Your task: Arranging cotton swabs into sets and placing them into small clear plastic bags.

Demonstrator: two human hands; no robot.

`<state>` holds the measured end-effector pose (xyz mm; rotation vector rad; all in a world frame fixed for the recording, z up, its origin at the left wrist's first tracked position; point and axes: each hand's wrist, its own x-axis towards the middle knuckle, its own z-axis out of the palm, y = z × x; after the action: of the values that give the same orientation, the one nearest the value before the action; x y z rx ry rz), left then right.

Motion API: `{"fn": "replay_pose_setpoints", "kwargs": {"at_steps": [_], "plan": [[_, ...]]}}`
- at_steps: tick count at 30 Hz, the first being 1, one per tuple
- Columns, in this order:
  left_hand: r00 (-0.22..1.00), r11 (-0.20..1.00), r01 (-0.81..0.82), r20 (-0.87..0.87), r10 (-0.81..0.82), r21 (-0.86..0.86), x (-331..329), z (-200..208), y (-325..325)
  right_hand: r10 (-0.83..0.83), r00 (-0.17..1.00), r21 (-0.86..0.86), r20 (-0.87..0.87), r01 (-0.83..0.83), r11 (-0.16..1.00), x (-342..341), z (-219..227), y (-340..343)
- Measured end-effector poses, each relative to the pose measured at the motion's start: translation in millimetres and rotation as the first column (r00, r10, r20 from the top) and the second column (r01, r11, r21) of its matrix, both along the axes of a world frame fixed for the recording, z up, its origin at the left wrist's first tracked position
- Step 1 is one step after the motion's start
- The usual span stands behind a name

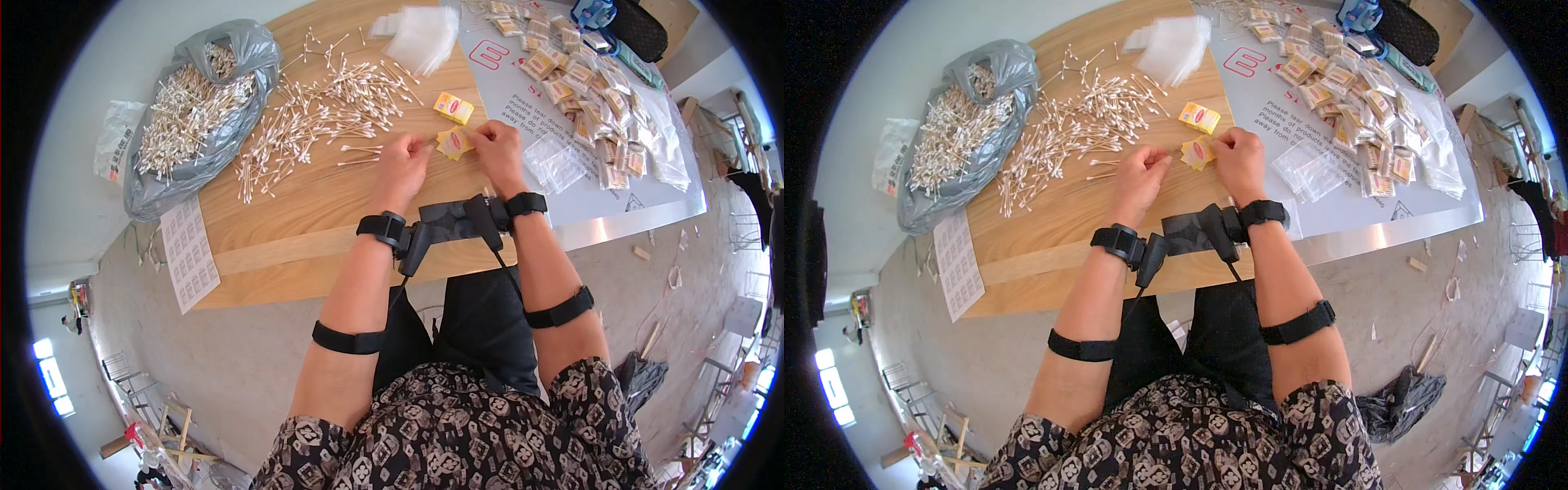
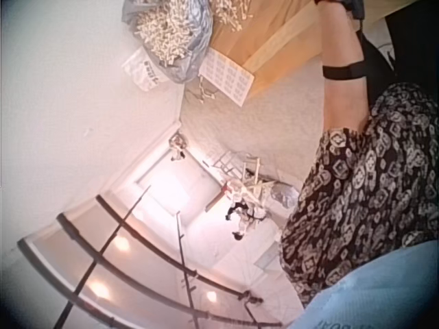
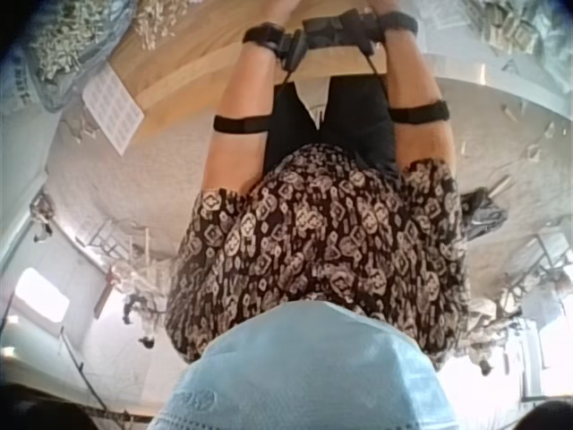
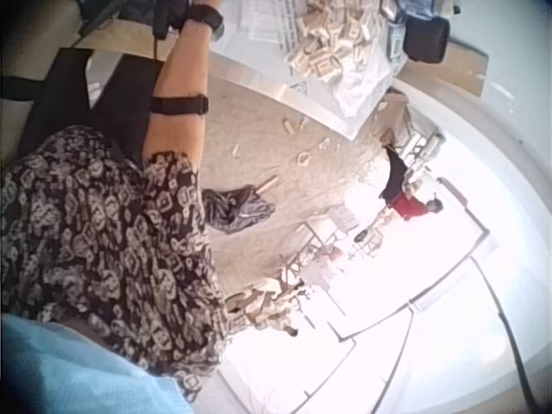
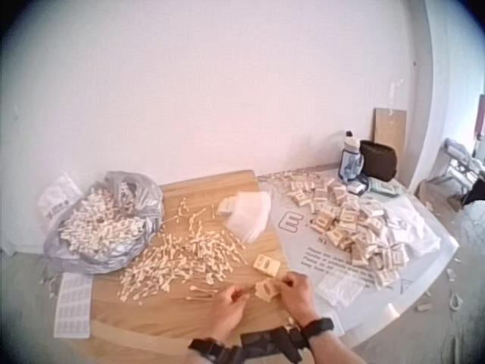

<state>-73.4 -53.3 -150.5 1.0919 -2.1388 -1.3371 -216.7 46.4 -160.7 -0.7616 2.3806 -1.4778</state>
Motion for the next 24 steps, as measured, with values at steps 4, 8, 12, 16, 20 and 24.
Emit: {"fn": "replay_pose_setpoints", "kwargs": {"at_steps": [4,8,12,16,20,24], "plan": [[0.980,0.995,-0.041,-0.189,0.056,0.086,-11,6,15,0.055,0.964,-0.116,0.261,-0.026,0.993,5,9,10],[0.969,0.963,-0.085,-0.203,0.139,0.256,-20,11,20,0.123,0.959,-0.102,0.255,-0.100,0.990,6,2,9],[0.992,0.986,-0.091,-0.070,0.101,0.141,-22,7,16,0.211,0.934,-0.225,0.287,-0.149,0.963,13,0,7],[0.982,0.990,-0.088,-0.155,0.106,0.114,-20,1,18,0.283,0.921,-0.133,0.266,-0.256,0.958,8,2,13],[0.988,0.991,-0.030,-0.144,0.049,0.130,-12,4,26,0.281,0.939,-0.059,0.196,-0.275,0.960,10,8,20],[0.999,0.989,0.011,-0.034,-0.006,0.148,-4,14,33,0.252,0.942,-0.189,0.223,-0.212,0.959,9,6,31]]}}
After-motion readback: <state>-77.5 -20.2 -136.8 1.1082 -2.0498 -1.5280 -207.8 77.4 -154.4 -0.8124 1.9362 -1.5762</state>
